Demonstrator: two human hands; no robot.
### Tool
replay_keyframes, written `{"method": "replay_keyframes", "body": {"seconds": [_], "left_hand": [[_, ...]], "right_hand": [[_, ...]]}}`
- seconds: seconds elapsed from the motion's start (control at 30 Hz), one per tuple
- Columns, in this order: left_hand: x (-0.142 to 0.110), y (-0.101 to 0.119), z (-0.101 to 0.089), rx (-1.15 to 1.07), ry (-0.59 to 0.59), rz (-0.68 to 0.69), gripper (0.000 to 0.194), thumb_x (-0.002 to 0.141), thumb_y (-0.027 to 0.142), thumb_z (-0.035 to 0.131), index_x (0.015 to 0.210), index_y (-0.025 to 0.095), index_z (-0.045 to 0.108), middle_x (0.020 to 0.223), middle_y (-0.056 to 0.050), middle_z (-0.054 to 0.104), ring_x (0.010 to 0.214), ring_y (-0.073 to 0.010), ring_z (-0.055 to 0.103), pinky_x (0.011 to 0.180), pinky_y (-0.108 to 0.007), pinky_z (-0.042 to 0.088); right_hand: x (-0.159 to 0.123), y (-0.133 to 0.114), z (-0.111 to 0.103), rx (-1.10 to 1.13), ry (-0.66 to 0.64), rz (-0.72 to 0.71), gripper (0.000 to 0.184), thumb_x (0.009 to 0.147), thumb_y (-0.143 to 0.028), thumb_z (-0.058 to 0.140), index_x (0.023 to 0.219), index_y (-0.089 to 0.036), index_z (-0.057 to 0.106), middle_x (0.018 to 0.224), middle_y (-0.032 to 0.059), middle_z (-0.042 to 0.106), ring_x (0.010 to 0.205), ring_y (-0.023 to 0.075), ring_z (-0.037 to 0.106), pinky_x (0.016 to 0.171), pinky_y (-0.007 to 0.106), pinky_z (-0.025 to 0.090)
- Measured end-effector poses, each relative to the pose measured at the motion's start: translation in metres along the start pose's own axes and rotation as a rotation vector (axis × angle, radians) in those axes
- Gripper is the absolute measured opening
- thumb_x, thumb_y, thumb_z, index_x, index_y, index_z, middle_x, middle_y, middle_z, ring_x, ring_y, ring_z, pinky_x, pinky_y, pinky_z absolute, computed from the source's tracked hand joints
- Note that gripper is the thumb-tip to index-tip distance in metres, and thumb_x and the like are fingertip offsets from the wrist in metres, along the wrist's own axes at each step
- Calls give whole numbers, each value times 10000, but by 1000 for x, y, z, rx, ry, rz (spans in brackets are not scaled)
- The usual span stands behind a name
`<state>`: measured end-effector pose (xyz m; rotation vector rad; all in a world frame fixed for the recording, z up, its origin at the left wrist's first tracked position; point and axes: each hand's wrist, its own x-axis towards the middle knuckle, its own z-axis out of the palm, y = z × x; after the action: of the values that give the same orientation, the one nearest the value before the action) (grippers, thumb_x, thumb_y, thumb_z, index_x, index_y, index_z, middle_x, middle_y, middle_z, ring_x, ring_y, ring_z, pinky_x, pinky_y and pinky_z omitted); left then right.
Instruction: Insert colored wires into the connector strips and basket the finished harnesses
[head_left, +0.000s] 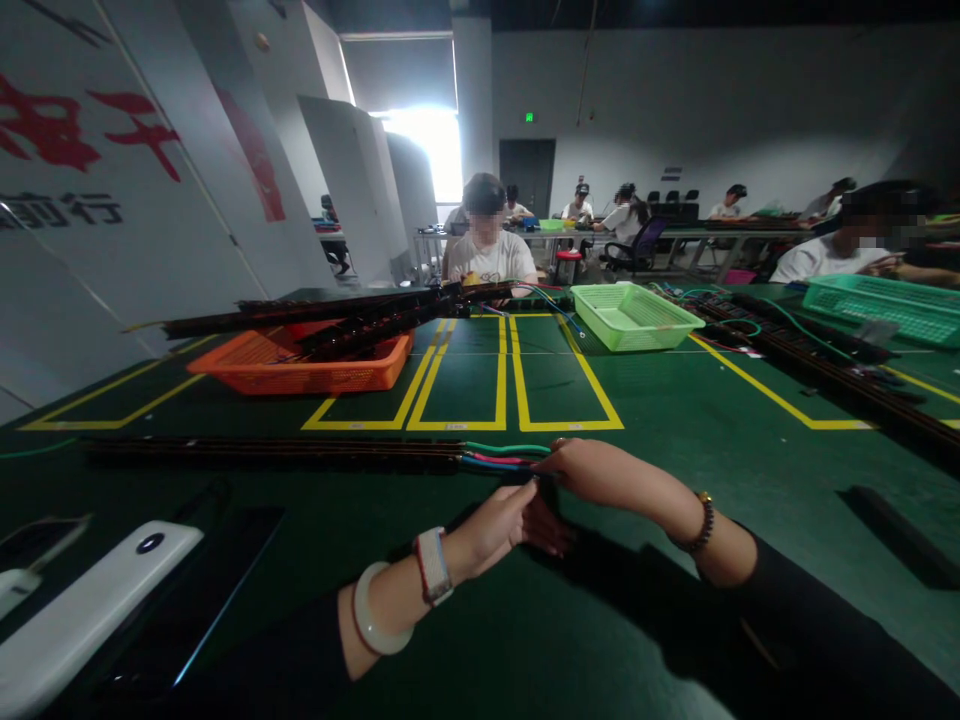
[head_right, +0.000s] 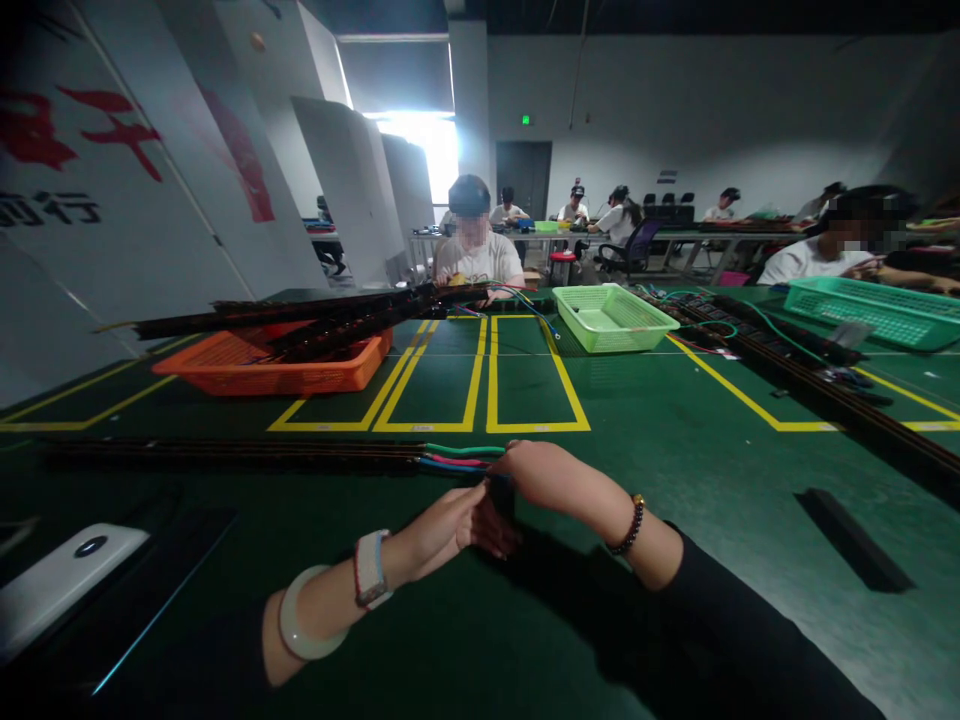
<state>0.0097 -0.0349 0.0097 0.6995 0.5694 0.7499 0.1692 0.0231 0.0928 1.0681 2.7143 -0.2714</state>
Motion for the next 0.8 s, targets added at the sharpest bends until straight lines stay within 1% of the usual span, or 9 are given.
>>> {"method": "replay_keyframes", "body": {"seconds": [0.1,0.17,0.27,0.33,0.4,0.5,0.6,0.67,0.8], "left_hand": [[-1,-1,2,125,-70,-6,488,860,540,477,695,95,590,772,-172,683,700,-226,667,668,-332,485],[-2,0,3,199,-116,-11,520,843,570,474,627,107,573,731,-156,678,674,-212,656,652,-317,477],[-4,0,4,355,-225,0,578,843,591,446,510,128,538,613,-118,641,629,-186,634,652,-290,454],[-6,0,4,447,-302,24,604,853,594,420,467,142,525,559,-95,613,601,-172,621,671,-284,444],[-8,-1,4,502,-345,35,616,851,606,409,449,152,520,524,-76,591,558,-158,599,682,-286,442],[-8,-3,4,531,-334,30,634,818,656,413,426,167,506,475,-56,551,511,-151,567,666,-293,447],[-7,-4,4,564,-310,34,652,786,704,410,413,176,498,451,-53,530,523,-160,568,660,-297,449],[-7,-4,4,576,-301,45,654,767,723,418,412,179,491,447,-50,523,530,-163,568,658,-297,450],[-6,-8,3,563,-320,64,649,756,729,432,414,179,481,451,-44,520,512,-153,549,652,-292,451]], "right_hand": [[4,8,2,88,-34,-43,328,829,-109,513,1106,-202,661,969,76,678,842,167,621,727,253,448],[9,9,-1,106,-12,-38,268,836,-147,530,1055,-187,680,936,80,672,813,162,614,708,248,440],[22,3,-9,138,153,-18,217,856,-253,556,1022,-189,679,941,77,643,786,149,593,697,249,432],[35,-5,-9,183,265,-6,267,847,-344,589,1057,-191,653,951,72,631,785,146,584,699,250,434],[53,-15,-3,203,299,5,375,819,-422,623,1105,-180,621,966,80,630,805,157,586,704,253,439],[82,-30,14,113,256,45,533,770,-511,653,1159,-152,587,1018,120,630,906,209,587,757,284,444],[106,-43,27,-15,239,87,589,755,-601,619,1119,-139,598,984,130,650,962,254,579,819,324,431],[116,-49,31,-49,212,101,579,759,-611,606,1094,-139,605,983,132,656,969,259,584,831,323,425],[125,-58,36,24,177,168,498,798,-573,581,1105,-180,589,1028,109,651,932,235,614,747,284,442]]}}
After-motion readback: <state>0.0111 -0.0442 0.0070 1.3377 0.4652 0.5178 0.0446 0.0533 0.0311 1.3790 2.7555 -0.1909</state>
